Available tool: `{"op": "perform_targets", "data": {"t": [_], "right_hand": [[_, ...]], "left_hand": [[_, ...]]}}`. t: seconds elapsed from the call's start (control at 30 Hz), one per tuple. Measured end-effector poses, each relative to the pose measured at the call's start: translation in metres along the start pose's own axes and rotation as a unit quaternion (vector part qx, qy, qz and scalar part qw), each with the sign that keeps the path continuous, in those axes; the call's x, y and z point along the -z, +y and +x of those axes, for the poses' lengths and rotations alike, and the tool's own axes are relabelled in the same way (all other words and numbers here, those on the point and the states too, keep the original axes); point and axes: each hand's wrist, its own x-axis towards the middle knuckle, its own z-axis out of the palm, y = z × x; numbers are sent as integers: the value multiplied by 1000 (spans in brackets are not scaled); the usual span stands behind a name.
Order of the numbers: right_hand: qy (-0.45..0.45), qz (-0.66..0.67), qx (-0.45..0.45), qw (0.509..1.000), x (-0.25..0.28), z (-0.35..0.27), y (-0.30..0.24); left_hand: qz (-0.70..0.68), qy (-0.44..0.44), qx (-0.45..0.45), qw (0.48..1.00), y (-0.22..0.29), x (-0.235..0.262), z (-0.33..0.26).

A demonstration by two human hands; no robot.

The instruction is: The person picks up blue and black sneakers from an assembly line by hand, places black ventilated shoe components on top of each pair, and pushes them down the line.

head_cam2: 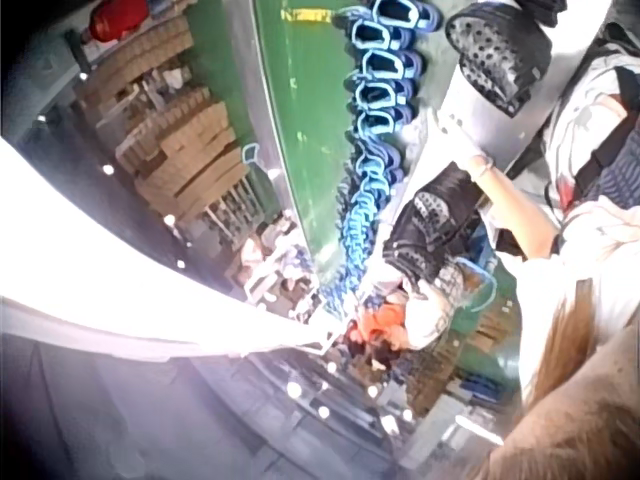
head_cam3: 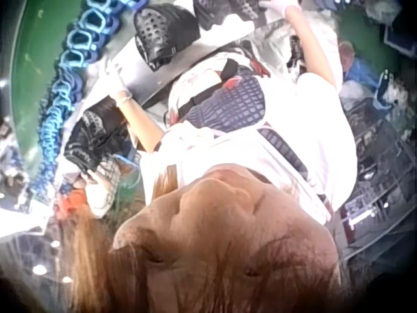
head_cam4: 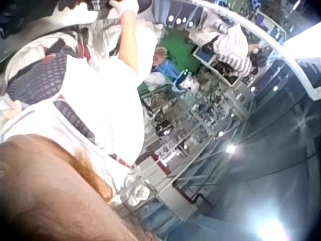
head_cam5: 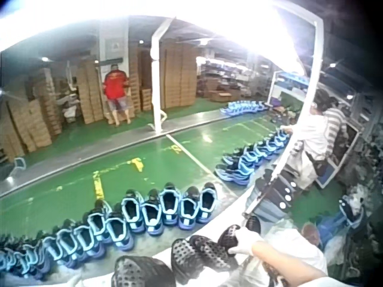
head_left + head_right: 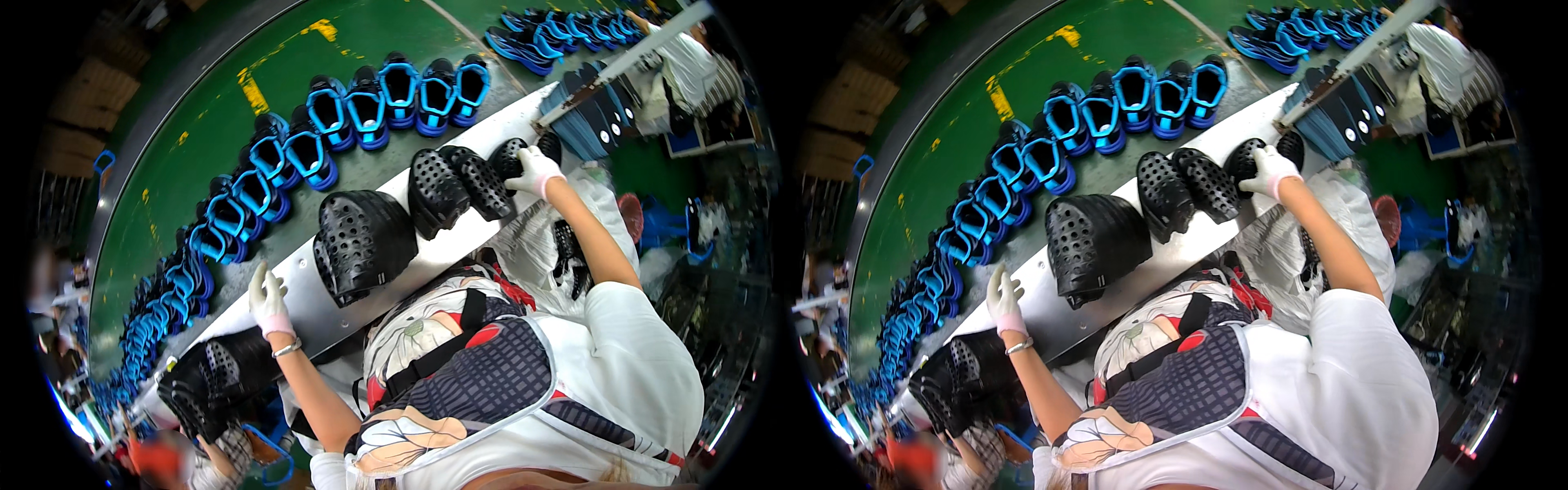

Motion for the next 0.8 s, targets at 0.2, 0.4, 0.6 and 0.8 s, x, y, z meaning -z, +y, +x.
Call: {"op": "perform_targets", "data": {"t": [0.2, 0.4, 0.6, 0.8], "right_hand": [[22, 16, 42, 999, 46, -14, 6], [168, 95, 122, 974, 100, -17, -27], [23, 215, 481, 849, 126, -72, -236], [-56, 153, 574, 803, 98, -74, -340]], "left_hand": [[12, 16, -9, 1000, 7, 0, -15], [-84, 22, -38, 995, 52, -7, -18], [-367, -250, 21, 896, 116, -40, -25], [-581, -222, 83, 779, 130, -24, -5]]}}
